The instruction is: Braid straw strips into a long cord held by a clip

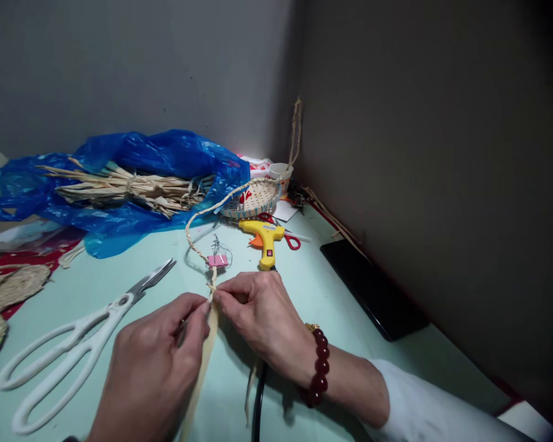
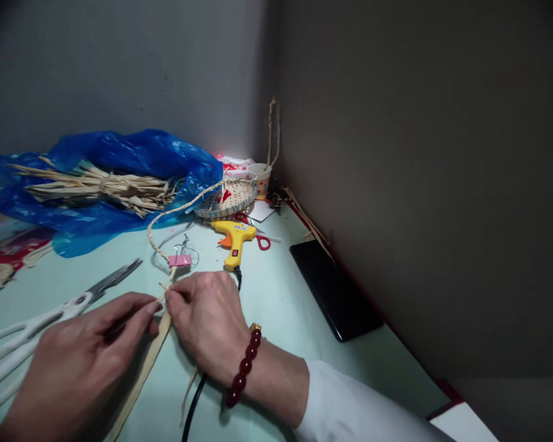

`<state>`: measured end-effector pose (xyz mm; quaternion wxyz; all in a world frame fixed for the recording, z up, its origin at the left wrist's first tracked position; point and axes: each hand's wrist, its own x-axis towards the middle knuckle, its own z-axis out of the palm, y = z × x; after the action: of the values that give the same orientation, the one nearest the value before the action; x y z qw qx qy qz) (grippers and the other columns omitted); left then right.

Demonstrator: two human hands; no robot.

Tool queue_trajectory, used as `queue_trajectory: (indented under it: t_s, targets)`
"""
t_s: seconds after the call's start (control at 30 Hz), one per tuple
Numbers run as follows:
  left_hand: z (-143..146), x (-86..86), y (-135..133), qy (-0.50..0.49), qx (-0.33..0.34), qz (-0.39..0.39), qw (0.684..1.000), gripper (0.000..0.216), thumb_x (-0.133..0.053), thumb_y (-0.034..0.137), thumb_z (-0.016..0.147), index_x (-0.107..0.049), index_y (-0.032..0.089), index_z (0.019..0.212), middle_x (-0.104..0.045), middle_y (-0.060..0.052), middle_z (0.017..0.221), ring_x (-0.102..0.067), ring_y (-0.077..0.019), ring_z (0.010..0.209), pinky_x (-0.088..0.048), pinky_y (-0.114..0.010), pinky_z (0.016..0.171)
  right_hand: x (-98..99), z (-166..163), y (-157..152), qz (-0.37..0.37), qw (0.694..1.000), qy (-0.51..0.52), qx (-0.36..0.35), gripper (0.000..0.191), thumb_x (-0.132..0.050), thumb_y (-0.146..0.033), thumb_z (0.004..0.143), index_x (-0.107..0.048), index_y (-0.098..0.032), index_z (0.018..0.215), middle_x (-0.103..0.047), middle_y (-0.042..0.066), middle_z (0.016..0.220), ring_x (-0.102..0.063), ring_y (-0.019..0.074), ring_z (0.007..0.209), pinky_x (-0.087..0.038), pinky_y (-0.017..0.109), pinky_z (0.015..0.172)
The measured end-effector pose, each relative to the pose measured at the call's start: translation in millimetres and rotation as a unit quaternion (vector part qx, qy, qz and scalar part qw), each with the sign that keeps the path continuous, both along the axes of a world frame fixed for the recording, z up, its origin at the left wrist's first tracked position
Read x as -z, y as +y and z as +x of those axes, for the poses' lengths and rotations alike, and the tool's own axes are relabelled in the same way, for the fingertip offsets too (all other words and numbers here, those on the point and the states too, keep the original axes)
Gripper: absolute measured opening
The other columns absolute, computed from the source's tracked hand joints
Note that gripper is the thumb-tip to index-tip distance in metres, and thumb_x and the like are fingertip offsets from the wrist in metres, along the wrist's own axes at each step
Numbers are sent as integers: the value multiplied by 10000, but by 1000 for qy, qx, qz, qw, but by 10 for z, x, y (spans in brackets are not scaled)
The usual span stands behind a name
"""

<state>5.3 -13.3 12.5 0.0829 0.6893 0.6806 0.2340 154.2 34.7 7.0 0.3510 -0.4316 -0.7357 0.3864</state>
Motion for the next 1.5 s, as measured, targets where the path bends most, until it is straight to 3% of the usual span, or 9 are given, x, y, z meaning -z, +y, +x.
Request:
queue_trajectory:
  t_s: [0.2, 0.4, 0.53, 0.63, 0.77, 0.87, 1.0, 1.23, 1.5]
  targets:
    - [78, 145, -98, 152, 88, 139, 975, 164, -494, 217, 887, -607, 210, 768, -636, -10, 635, -625, -187, 590, -377, -304, 598, 28, 12, 31, -94, 993, 72, -21, 311, -534, -212, 822, -562, -142, 520, -336, -48, 514, -280, 90, 557, -224, 225, 504]
    - [157, 203, -117, 264, 146, 191, 934, 194, -471, 89, 824, -642, 180, 814, -624, -24, 648, -614, -200, 566, -382, -327, 560, 6, -13, 63, -202, 970, 131, -13, 220, -615, -212, 758, -676, -139, 560, -529, -27, 547, -418, 104, 583, -325, 213, 546]
    - [121, 133, -85, 119, 123, 121, 978, 179, -475, 210, 868, -627, 230, 777, -640, -14, 671, -618, -198, 632, -409, -306, 604, -69, 2, 68, -260, 952, 158, -21, 182, -638, -179, 747, -701, -115, 589, -527, -35, 535, -391, 84, 547, -303, 212, 534]
    - [25, 40, 15, -87, 13, 15, 996, 218, -465, 355, 885, -611, 248, 763, -676, -29, 799, -629, -225, 782, -433, -313, 703, -122, 25, 62, -287, 943, 168, -30, 194, -601, -168, 786, -717, -109, 643, -419, -62, 463, -294, 66, 480, -224, 215, 479]
    - [-26, -22, 153, -378, -29, -127, 917, 184, -604, 393, 796, -631, 241, 897, -699, -30, 953, -617, -239, 931, -435, -336, 866, -137, 30, 50, -295, 938, 175, -41, 216, -579, -182, 815, -729, -103, 681, -437, -53, 469, -290, 61, 463, -214, 207, 465]
    - [19, -4, 185, -531, 2, -209, 821, 160, -649, 360, 771, -608, 228, 853, -652, 14, 765, -581, -162, 690, -467, -278, 692, -126, 24, 47, -282, 939, 182, -74, 247, -547, -186, 841, -744, -104, 716, -544, -12, 534, -429, 82, 531, -314, 194, 532]
    - [58, 16, 184, -568, -19, -225, 791, 226, -722, 347, 717, -585, 197, 815, -563, 49, 652, -394, -70, 488, -290, -194, 465, -94, 29, 57, -223, 963, 141, -49, 222, -579, -181, 814, -738, -111, 676, -567, -9, 583, -421, 88, 577, -310, 191, 540]
    - [16, 9, 177, -607, -37, -246, 755, 198, -730, 296, 711, -613, 167, 806, -578, 25, 680, -320, -45, 489, -218, -174, 448, 37, 27, 53, -137, 985, 81, -60, 263, -516, -221, 865, -764, -148, 820, -636, 19, 661, -511, 122, 660, -364, 216, 607]
    - [10, 10, 204, -616, -44, -261, 742, 188, -787, 245, 611, -648, 132, 666, -548, 17, 659, -283, -44, 500, -200, -173, 422, 10, -4, -5, -87, 994, 45, -46, 244, -492, -167, 866, -662, -147, 693, -638, 9, 654, -495, 98, 604, -357, 200, 581]
